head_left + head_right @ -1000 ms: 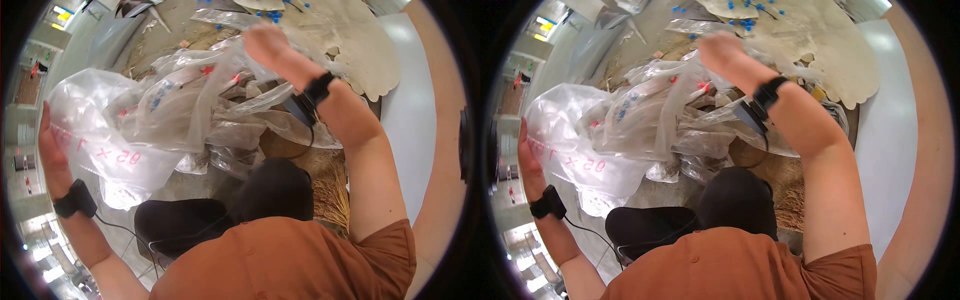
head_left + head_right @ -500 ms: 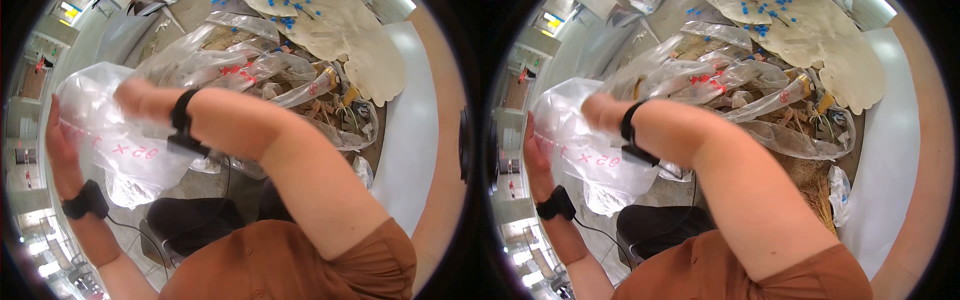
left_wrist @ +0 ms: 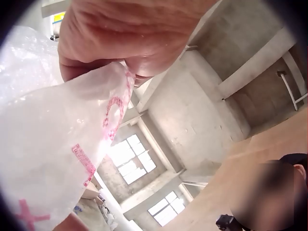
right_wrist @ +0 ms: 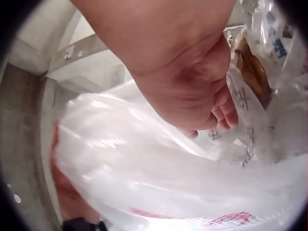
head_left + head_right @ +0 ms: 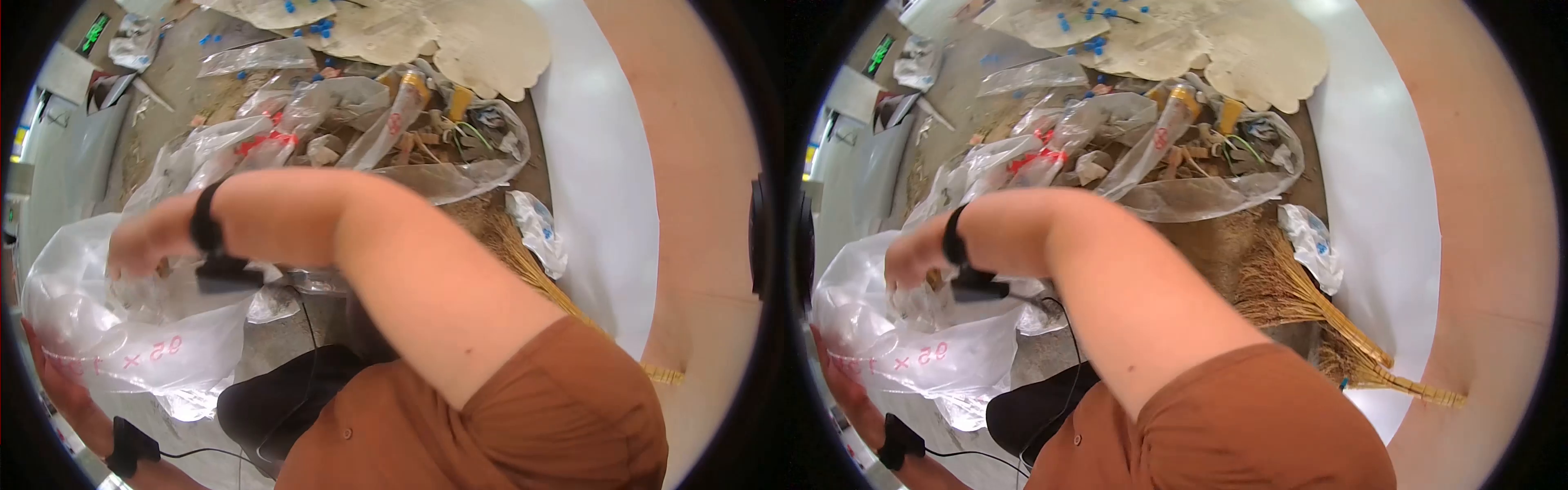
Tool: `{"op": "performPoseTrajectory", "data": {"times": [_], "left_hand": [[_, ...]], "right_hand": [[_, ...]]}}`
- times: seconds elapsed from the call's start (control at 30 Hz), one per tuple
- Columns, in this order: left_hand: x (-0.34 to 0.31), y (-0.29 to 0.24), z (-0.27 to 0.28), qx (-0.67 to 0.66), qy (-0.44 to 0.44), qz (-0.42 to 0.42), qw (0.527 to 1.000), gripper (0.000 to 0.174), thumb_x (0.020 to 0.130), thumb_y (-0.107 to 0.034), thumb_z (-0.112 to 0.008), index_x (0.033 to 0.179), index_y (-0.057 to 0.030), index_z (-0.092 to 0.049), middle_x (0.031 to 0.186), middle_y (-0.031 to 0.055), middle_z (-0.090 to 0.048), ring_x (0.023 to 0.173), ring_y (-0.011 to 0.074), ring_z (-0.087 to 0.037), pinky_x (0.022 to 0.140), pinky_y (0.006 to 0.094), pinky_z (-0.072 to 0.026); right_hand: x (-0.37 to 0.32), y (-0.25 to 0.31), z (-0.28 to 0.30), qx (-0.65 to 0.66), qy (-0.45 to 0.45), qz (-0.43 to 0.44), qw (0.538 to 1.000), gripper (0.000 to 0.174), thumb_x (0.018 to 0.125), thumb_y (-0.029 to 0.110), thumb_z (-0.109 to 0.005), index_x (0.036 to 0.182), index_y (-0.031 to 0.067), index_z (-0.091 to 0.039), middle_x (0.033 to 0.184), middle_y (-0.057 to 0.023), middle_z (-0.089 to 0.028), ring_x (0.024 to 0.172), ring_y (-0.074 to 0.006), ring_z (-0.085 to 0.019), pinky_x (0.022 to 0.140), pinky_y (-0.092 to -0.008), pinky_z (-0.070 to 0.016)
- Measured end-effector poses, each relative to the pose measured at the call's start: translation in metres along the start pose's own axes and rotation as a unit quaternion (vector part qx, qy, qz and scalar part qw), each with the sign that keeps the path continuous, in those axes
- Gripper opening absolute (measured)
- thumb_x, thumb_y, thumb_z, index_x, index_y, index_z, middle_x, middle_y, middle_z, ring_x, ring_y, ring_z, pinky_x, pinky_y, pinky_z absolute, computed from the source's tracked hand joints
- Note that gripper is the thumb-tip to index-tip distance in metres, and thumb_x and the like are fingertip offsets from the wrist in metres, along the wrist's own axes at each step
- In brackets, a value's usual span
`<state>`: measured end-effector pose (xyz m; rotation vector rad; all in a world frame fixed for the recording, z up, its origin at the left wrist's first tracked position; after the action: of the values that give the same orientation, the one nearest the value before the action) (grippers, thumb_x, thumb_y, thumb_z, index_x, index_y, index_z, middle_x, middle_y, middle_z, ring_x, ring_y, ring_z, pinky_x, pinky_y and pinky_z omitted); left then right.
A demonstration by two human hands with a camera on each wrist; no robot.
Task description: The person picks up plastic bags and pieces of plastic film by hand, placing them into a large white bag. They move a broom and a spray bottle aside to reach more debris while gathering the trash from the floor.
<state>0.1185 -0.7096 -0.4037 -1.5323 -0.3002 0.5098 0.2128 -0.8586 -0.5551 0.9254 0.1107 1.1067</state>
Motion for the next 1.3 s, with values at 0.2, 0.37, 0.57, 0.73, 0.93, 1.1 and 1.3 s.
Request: {"op": "performPoseTrajectory", "data": {"times": [0.2, 0.37, 0.57, 0.73, 0.93, 1.1, 1.3], "left_hand": [[0.005, -0.002, 0.000, 0.124, 0.010, -0.097, 0.987, 0.060, 0.093, -0.042, -0.046, 0.141, -0.0082, -0.033, 0.144, 0.0138, -0.032, 0.128, 0.0282, -0.038, 0.106, 0.0379, -0.0314], [0.012, -0.006, 0.005, 0.163, 0.010, -0.195, 0.967, 0.056, 0.092, -0.030, -0.048, 0.137, 0.0024, -0.036, 0.143, 0.0131, -0.035, 0.123, 0.0270, -0.043, 0.101, 0.0337, -0.0358], [0.047, -0.005, 0.043, 0.320, 0.181, -0.241, 0.898, 0.048, 0.100, -0.029, -0.030, 0.124, 0.0122, -0.041, 0.117, 0.0269, -0.053, 0.096, 0.0317, -0.058, 0.085, 0.0358, -0.0509], [0.012, -0.002, -0.030, 0.138, 0.127, -0.072, 0.980, 0.044, 0.101, -0.026, -0.029, 0.123, 0.0088, -0.043, 0.119, 0.0239, -0.052, 0.100, 0.0294, -0.057, 0.086, 0.0366, -0.0505], [-0.004, -0.004, -0.066, 0.256, 0.067, -0.077, 0.961, 0.050, 0.100, -0.034, -0.028, 0.123, 0.0070, -0.044, 0.117, 0.0210, -0.054, 0.102, 0.0303, -0.056, 0.089, 0.0410, -0.0484], [0.027, 0.000, -0.048, 0.027, 0.393, 0.075, 0.916, 0.051, 0.100, -0.034, -0.030, 0.123, 0.0096, -0.042, 0.111, 0.0227, -0.057, 0.096, 0.0286, -0.058, 0.086, 0.0383, -0.0503], [0.039, -0.011, -0.030, 0.415, 0.196, -0.189, 0.868, 0.045, 0.099, -0.027, -0.037, 0.126, 0.0092, -0.038, 0.112, 0.0253, -0.056, 0.092, 0.0286, -0.060, 0.079, 0.0366, -0.0523]], "right_hand": [[-0.219, -0.120, 0.118, 0.054, -0.105, -0.209, 0.971, 0.017, 0.078, 0.021, -0.053, 0.082, 0.0080, -0.063, 0.068, -0.0115, -0.060, 0.058, -0.0206, -0.055, 0.056, -0.0337, -0.0465], [-0.492, -0.151, 0.193, -0.137, -0.269, -0.542, 0.784, 0.029, 0.079, 0.022, -0.058, 0.101, 0.0061, -0.067, 0.082, -0.0088, -0.068, 0.071, -0.0190, -0.064, 0.066, -0.0331, -0.0507], [-0.786, -0.064, 0.160, -0.336, -0.201, -0.760, 0.519, 0.027, 0.079, 0.021, -0.050, 0.087, 0.0036, -0.069, 0.094, -0.0222, -0.064, 0.092, -0.0370, -0.061, 0.081, -0.0440, -0.0481], [-0.886, 0.018, 0.057, -0.221, -0.145, -0.895, 0.359, 0.023, 0.079, 0.015, -0.052, 0.092, 0.0045, -0.069, 0.100, -0.0199, -0.064, 0.095, -0.0365, -0.061, 0.080, -0.0430, -0.0498], [-0.843, 0.061, -0.022, -0.159, -0.119, -0.934, 0.297, 0.056, 0.068, 0.054, -0.069, 0.103, 0.0104, -0.067, 0.110, -0.0167, -0.059, 0.115, -0.0370, -0.047, 0.094, -0.0451, -0.0417], [-0.863, 0.054, -0.034, -0.309, -0.109, -0.894, 0.306, 0.026, 0.077, 0.030, -0.064, 0.091, 0.0081, -0.068, 0.101, -0.0137, -0.060, 0.104, -0.0336, -0.051, 0.087, -0.0463, -0.0430], [-0.829, 0.031, 0.109, -0.430, -0.224, -0.812, 0.325, 0.019, 0.080, 0.023, -0.059, 0.087, 0.0105, -0.070, 0.095, -0.0117, -0.063, 0.097, -0.0348, -0.054, 0.083, -0.0457, -0.0455]]}}
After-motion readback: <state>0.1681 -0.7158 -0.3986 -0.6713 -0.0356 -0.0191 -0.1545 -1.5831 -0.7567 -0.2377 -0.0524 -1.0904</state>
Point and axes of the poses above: each hand's wrist, its own x-axis towards the middle knuckle, its own z-axis out of the back of the hand, y = z × x, the point moved 5 cm from there along x, towards the middle knuckle
